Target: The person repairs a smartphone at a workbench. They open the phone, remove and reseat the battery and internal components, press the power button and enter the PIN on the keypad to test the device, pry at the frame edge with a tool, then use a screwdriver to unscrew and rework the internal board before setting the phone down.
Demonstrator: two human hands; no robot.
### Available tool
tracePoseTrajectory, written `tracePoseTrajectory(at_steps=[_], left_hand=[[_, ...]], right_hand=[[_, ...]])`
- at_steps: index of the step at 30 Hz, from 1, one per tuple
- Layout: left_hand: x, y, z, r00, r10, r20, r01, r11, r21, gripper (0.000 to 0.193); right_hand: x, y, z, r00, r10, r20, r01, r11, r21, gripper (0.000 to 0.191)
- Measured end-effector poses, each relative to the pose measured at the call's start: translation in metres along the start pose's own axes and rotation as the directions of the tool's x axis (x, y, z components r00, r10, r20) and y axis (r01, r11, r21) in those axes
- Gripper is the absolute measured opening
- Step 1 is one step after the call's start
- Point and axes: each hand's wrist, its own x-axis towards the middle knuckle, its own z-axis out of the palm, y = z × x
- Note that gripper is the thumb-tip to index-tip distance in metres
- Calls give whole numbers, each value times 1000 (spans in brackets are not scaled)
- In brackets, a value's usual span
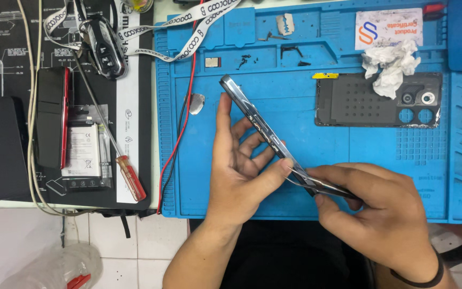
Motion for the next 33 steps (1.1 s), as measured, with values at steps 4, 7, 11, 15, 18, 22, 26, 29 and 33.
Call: tracePoseTrajectory(at_steps=[4,7,11,15,18,22,26,29,33], left_hand=[[1,0,3,1000,21,4,-21,1000,12,118],[1,0,3,1000,27,9,-27,999,21,118],[-1,1,2,1000,19,13,-19,999,33,119],[-1,1,4,1000,12,-12,-11,999,50,120],[-2,2,7,999,22,-34,-19,996,86,122],[-6,4,14,997,81,-19,-78,989,124,121],[-11,5,22,995,92,-47,-82,981,176,120],[-11,6,25,993,111,-45,-98,971,220,119],[-13,8,27,992,122,-38,-109,964,244,119]], right_hand=[[0,-4,5,996,-70,-46,65,993,-99,37],[-5,-8,9,993,-100,-68,90,986,-142,36],[-12,-11,17,975,-177,-135,157,976,-150,31],[-15,-11,23,979,-123,-161,104,987,-123,32],[-16,-12,24,973,-129,-191,109,988,-111,30],[-16,-11,18,987,-3,-161,8,999,33,22],[-18,-17,10,982,-30,-185,50,994,101,26],[-14,-22,8,978,-44,-204,44,999,-7,29],[-12,-30,9,980,-40,-193,22,996,-91,30]])
